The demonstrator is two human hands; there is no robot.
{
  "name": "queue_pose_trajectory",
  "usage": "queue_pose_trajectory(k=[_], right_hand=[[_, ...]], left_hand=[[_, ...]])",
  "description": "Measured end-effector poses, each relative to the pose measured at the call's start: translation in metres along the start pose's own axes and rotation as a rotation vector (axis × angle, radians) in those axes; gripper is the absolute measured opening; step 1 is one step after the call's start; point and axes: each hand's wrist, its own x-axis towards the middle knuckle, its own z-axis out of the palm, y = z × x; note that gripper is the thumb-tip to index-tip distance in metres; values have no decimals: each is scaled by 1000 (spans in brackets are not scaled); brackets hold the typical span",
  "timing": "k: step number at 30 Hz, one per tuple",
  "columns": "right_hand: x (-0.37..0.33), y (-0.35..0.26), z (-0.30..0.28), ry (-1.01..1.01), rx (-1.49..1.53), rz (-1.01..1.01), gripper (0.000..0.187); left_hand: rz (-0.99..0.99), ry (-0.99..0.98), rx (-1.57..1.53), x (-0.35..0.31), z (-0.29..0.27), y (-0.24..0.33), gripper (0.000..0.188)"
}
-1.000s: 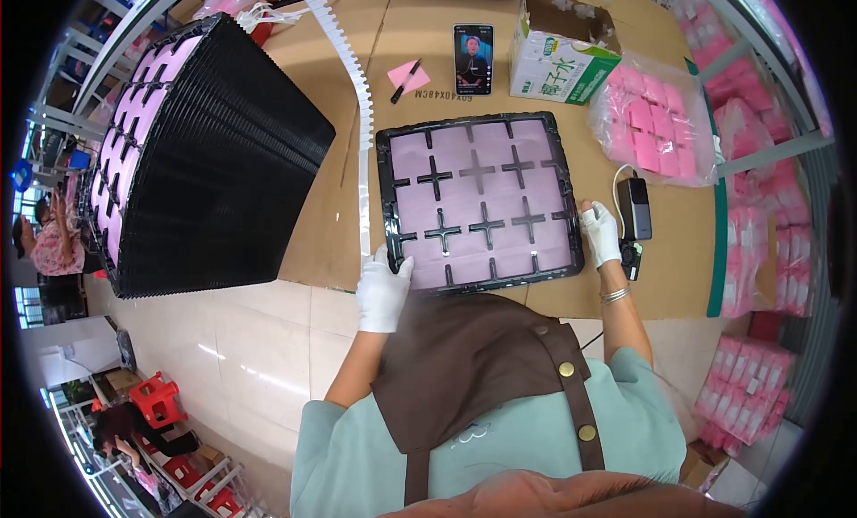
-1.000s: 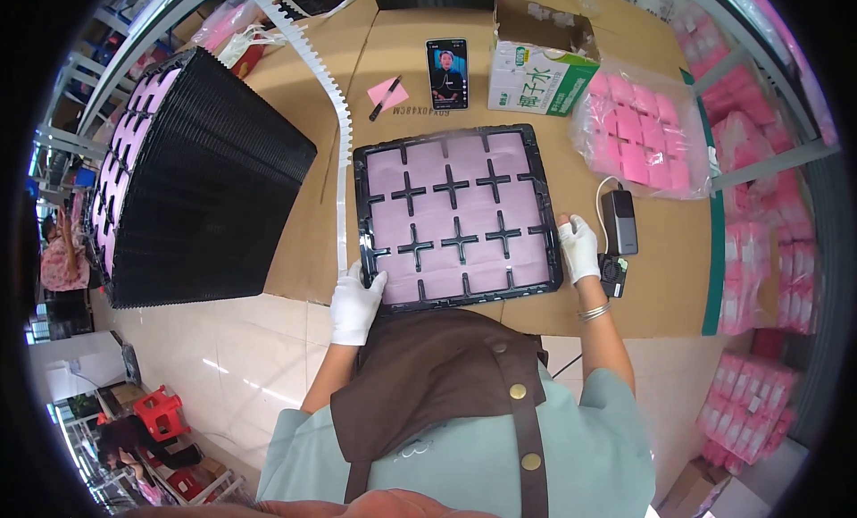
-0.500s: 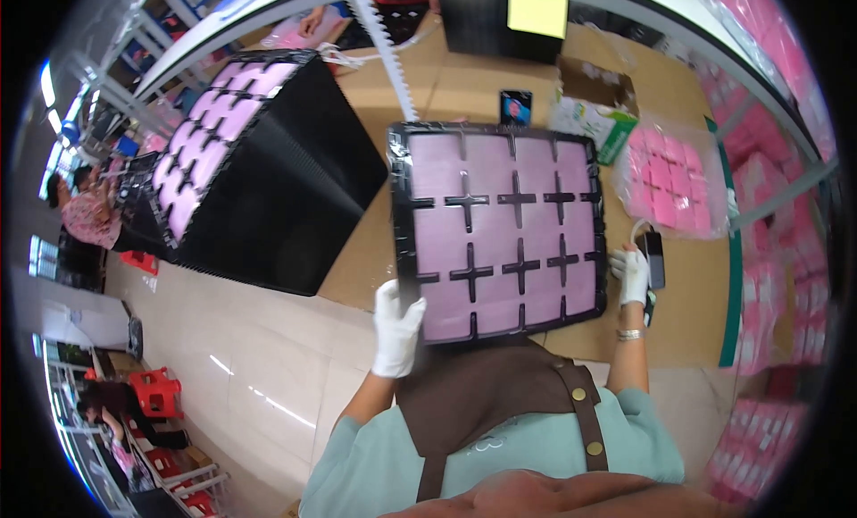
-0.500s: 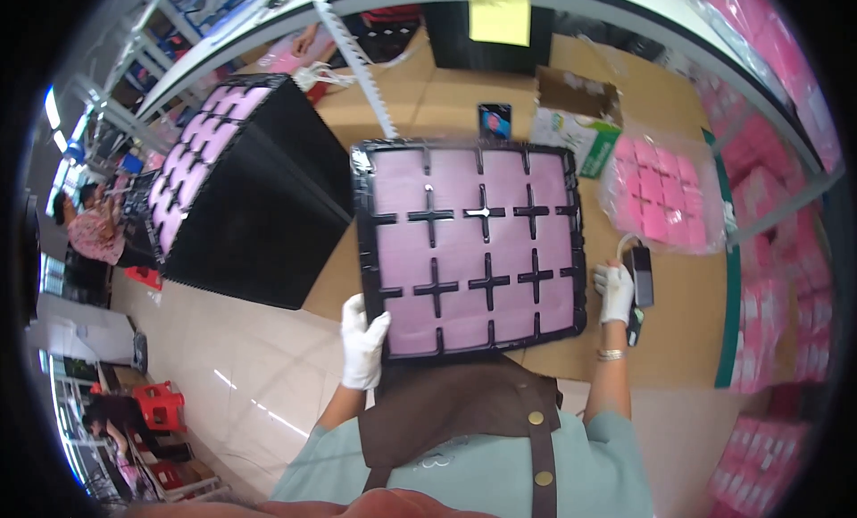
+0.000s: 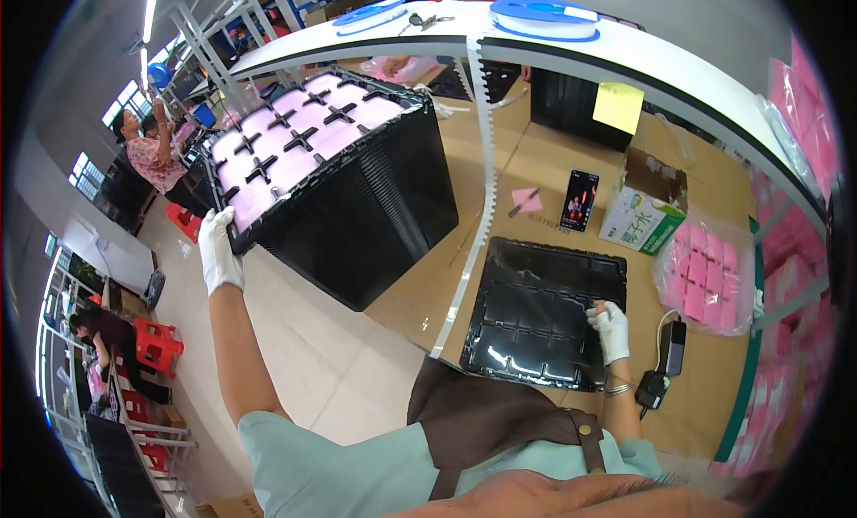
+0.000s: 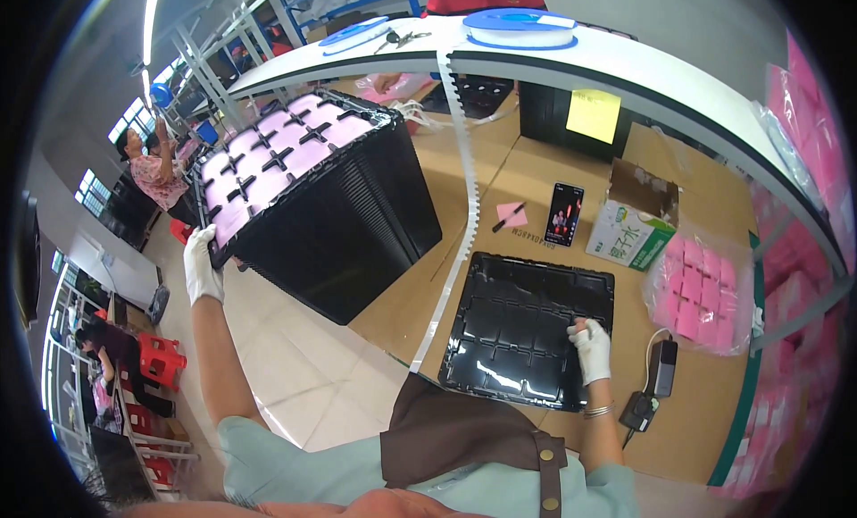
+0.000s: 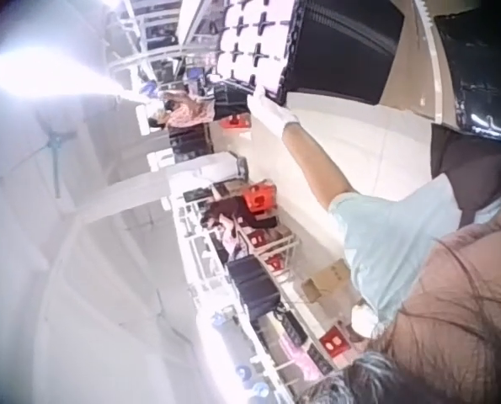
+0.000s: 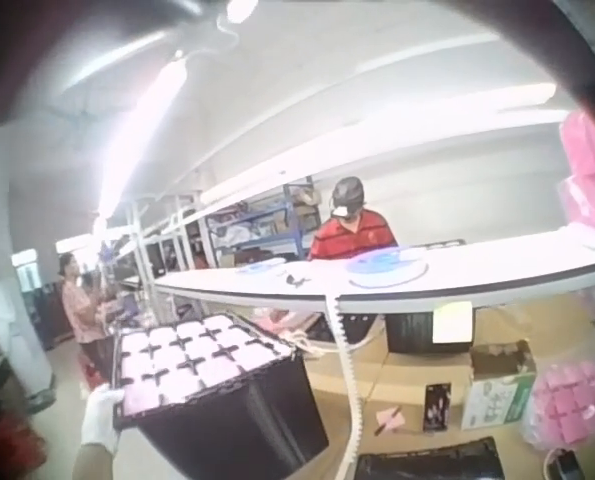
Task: The person applies adhesive stickers to black plastic trays and inserts pink foam inserts into them by hand.
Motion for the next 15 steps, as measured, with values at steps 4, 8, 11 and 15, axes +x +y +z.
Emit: queue_pose_trajectory(k=[4,8,11,15], right_hand=[[5,-19,30,-111,-73,18,23],[29,-29,52,-199,-80,7,21],[56,-32,81,-285,-52,40,24],[101,-51,147,-388,93,118,33]], left_hand=[[-186,-29,268,17,7,-21,13],[-180,-53,245,12,6,-18,26],[-204,-9,215,-11,24,-8,44],[-181,-5,116,-12,24,-13,48]])
